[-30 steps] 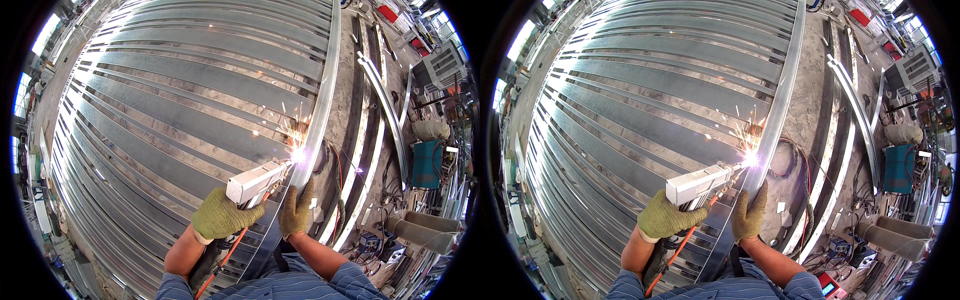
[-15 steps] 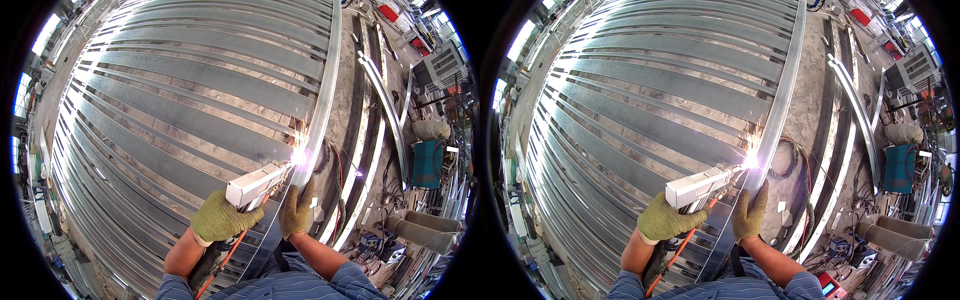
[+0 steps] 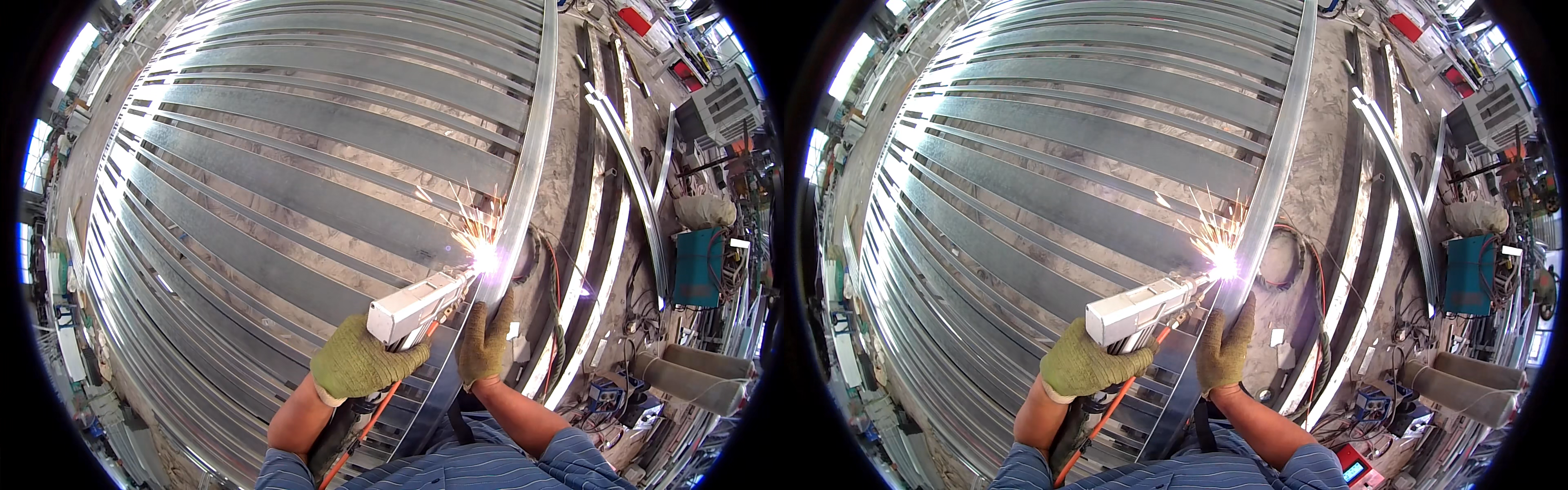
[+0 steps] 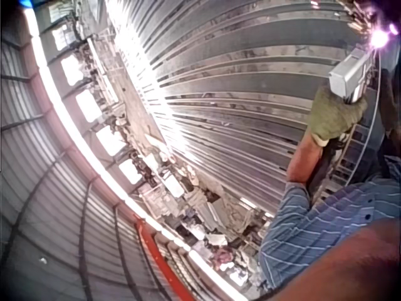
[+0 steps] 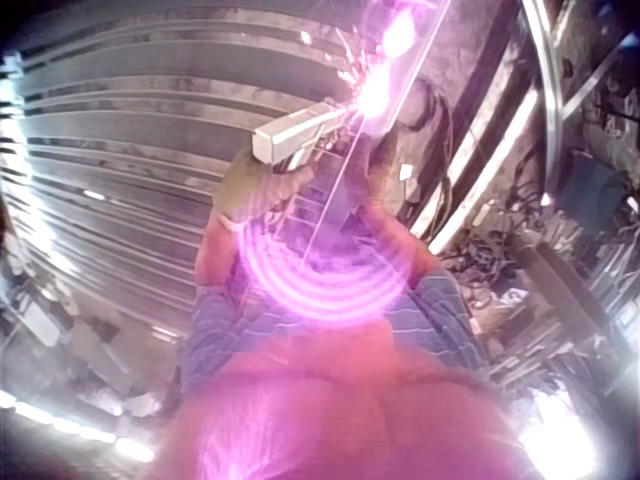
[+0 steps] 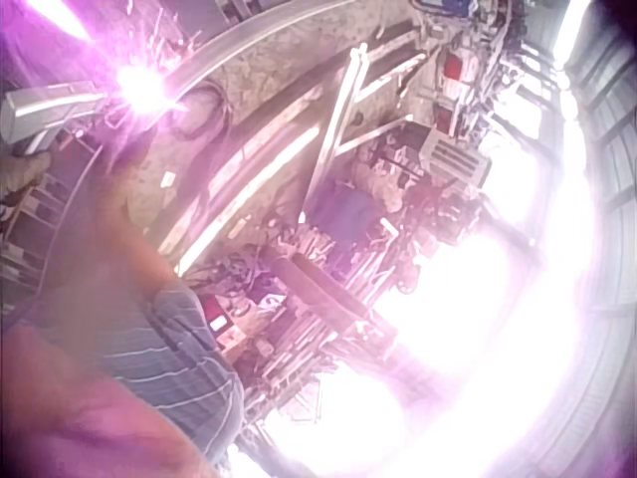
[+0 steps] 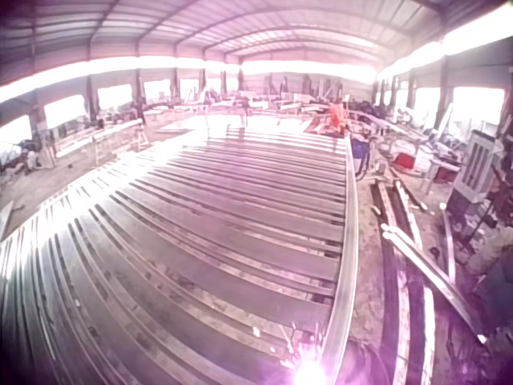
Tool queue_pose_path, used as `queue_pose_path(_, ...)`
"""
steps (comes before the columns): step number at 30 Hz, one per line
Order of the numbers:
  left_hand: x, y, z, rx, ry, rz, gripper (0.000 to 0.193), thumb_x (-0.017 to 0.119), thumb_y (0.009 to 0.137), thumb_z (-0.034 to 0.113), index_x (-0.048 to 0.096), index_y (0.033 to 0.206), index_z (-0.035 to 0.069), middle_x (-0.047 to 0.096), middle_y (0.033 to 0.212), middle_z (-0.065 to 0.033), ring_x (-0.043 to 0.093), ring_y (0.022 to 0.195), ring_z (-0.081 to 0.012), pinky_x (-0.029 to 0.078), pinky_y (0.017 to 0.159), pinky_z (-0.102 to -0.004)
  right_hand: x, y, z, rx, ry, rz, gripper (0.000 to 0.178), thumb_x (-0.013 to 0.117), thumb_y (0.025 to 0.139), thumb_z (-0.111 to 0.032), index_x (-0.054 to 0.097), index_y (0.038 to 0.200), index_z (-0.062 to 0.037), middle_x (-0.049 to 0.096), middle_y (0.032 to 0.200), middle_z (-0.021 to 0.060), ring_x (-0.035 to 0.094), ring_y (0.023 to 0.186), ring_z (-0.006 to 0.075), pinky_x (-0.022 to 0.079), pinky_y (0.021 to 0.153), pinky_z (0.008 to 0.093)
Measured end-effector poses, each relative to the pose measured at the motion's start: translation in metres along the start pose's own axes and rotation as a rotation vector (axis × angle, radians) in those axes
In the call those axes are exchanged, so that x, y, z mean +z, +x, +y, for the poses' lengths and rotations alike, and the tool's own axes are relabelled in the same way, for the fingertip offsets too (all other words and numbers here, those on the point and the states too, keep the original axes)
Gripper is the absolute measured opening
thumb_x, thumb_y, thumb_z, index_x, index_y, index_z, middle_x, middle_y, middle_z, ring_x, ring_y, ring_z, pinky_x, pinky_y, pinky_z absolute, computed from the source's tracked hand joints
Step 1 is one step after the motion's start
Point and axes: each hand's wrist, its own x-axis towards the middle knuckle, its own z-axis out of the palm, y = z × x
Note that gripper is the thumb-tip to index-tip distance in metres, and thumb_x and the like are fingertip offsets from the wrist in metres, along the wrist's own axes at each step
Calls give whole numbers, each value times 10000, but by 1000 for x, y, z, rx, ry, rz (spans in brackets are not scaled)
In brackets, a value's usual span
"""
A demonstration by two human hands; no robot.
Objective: The person uses a handheld welding torch to join metal bars to a large, curved metal frame. They wear protective gloves and systematically weld along the seams where the bars meet the frame, producing bright sparks. The task is performed in a workshop environment with other equipment visible.
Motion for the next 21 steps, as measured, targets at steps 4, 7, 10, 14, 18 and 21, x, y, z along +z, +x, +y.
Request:
queue_pose_path(4, 0, -2, 0, 4, 5, 14, 571, 821, 929, 378, 697, 1411, 98, 804, 1133, -184, 790, 1032, -376, 625, 852, -421, 2, 2, -21, 2, 0, -27, 700, 528, 1137, -159, 183, 1711, 42, 507, 1540, 194, 576, 1324, 243, 463, 1141, 361)
queue_pose_path(7, 0, -3, -1, -19, -13, 3, 579, 825, 920, 370, 697, 1415, 98, 804, 1140, -184, 788, 1047, -374, 623, 864, -420, 5, -1, -27, 112, 128, -8, 693, 526, 1140, -144, 179, 1715, 26, 542, 1474, 158, 614, 1158, 179, 527, 1008, 314)
queue_pose_path(10, 1, -5, -5, -43, -68, -5, 585, 831, 912, 365, 697, 1415, 98, 803, 1150, -186, 789, 1056, -365, 622, 873, -417, 5, -2, -26, 75, 58, -15, 691, 524, 1145, -142, 173, 1717, 19, 548, 1458, 150, 612, 1111, 156, 534, 961, 294)
queue_pose_path(14, -1, -7, -2, -38, -49, -1, 591, 839, 906, 360, 696, 1414, 94, 803, 1159, -185, 793, 1051, -349, 621, 879, -414, 5, -1, -19, 27, 56, -8, 692, 524, 1148, -151, 171, 1717, 23, 553, 1449, 148, 603, 1154, 165, 523, 995, 302)
queue_pose_path(18, 0, -7, -6, -48, -72, -29, 590, 842, 906, 351, 694, 1416, 95, 802, 1155, -183, 792, 1049, -353, 621, 882, -417, 4, 0, -11, 1, 70, 11, 683, 524, 1146, -152, 185, 1711, 29, 554, 1455, 153, 595, 1210, 188, 500, 1050, 321)
queue_pose_path(21, -1, -11, -1, -81, -64, -34, 584, 840, 910, 346, 693, 1418, 98, 798, 1168, -183, 786, 1066, -362, 619, 893, -420, 5, 0, -6, -15, 81, 8, 669, 520, 1142, -151, 206, 1703, 33, 556, 1463, 163, 591, 1250, 207, 481, 1090, 340)
